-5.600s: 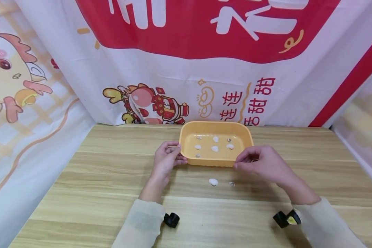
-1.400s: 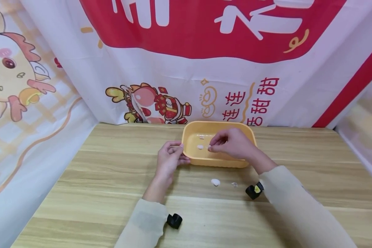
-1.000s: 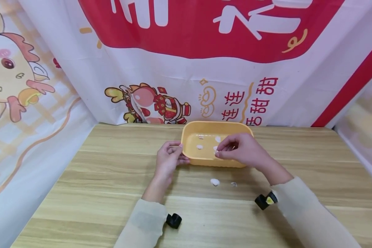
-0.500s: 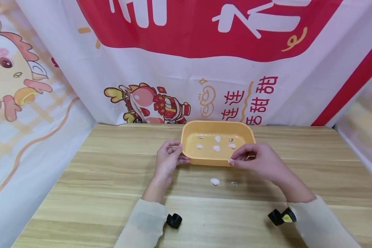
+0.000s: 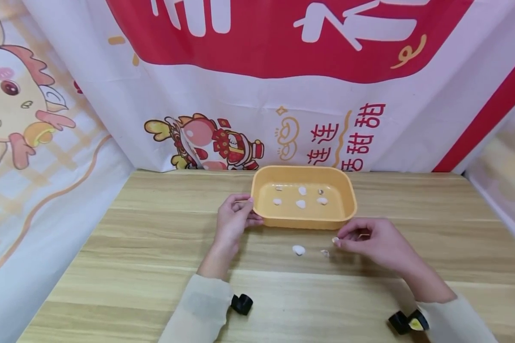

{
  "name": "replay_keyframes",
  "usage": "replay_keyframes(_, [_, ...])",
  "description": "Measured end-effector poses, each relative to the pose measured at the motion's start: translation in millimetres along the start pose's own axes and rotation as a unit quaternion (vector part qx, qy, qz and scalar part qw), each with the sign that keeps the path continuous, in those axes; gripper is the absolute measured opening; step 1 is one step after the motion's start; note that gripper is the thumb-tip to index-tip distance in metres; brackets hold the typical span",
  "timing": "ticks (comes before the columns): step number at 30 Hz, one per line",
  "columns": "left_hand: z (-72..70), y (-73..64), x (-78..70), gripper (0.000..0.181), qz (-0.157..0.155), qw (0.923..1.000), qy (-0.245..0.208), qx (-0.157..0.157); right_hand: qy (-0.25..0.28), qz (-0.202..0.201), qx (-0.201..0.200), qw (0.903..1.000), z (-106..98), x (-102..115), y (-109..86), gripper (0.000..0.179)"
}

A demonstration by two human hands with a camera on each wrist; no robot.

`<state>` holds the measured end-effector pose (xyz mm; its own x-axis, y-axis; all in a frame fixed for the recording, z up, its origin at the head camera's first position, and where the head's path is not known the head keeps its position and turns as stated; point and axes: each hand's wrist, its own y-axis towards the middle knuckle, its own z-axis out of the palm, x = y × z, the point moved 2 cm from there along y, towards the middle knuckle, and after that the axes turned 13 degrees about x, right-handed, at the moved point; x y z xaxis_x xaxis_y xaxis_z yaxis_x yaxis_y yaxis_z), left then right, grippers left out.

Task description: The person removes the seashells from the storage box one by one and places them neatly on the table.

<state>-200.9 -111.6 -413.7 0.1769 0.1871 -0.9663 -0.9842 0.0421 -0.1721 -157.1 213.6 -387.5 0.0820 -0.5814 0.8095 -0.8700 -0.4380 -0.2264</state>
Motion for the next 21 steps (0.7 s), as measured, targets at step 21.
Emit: replay_keyframes(21, [-1.7, 0.5, -0.9, 0.024, -0.011, 0.9999, 0.006, 0.001, -0.039, 0.053, 0.013, 0.9977, 0, -33, -6.1, 0.02])
